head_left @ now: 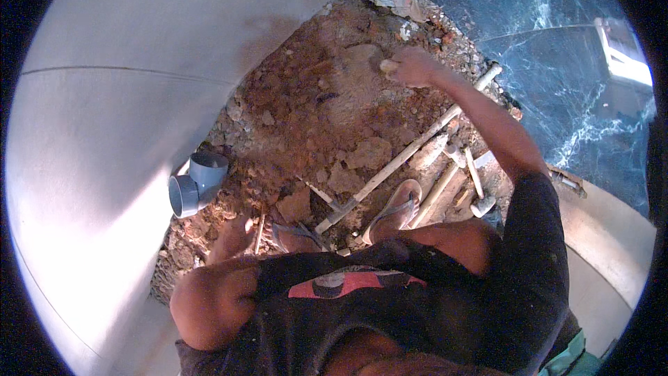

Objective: The person prepares the floor for plumbing by using a hammer and a trowel to clear debris and level the dirt around exposed pipes, then fits a plastic elbow joint onto a pipe.

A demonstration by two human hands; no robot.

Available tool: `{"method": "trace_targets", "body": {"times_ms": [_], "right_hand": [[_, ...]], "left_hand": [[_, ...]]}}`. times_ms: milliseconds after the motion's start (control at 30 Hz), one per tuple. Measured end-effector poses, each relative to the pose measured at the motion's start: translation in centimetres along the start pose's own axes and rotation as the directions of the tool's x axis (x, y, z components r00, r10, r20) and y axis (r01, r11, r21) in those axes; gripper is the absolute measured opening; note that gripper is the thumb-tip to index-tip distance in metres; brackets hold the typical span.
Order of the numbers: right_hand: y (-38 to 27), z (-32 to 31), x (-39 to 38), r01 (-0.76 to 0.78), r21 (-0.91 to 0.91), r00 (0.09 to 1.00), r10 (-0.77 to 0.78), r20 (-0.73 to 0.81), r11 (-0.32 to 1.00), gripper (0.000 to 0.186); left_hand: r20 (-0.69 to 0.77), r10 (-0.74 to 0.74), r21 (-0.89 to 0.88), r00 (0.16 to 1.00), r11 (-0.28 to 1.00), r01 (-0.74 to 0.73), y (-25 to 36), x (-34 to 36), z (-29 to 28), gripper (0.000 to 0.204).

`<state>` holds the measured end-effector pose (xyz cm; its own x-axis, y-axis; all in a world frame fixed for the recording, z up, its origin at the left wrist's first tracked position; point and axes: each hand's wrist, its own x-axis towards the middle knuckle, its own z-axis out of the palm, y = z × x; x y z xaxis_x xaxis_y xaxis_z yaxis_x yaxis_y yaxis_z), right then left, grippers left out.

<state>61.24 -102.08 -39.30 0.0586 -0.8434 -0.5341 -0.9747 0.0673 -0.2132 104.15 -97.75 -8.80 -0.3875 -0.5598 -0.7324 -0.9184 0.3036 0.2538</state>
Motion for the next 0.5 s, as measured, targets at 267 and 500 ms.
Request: {"method": "trace_targets", "body": {"times_ms": [267, 500], "right_hand": [[0.0, -8.1, -9.6, 0.109, -0.083, 0.975, -0.123, -0.187, 0.991, 0.043], [2.3, -3.2, -2.0, 0.429, -0.625, 0.902, -0.342, 0.263, 0.652, 0.025]], "left_hand": [[-0.155, 0.11, -0.533, 0.982, 0.827, -0.177, -15.7, 16.0, 14.7, 0.032], [-0.135, 0.011, -0.522, 0.991, 0.849, -0.081, -14.7, 13.9, 14.6, 0.025]]}}
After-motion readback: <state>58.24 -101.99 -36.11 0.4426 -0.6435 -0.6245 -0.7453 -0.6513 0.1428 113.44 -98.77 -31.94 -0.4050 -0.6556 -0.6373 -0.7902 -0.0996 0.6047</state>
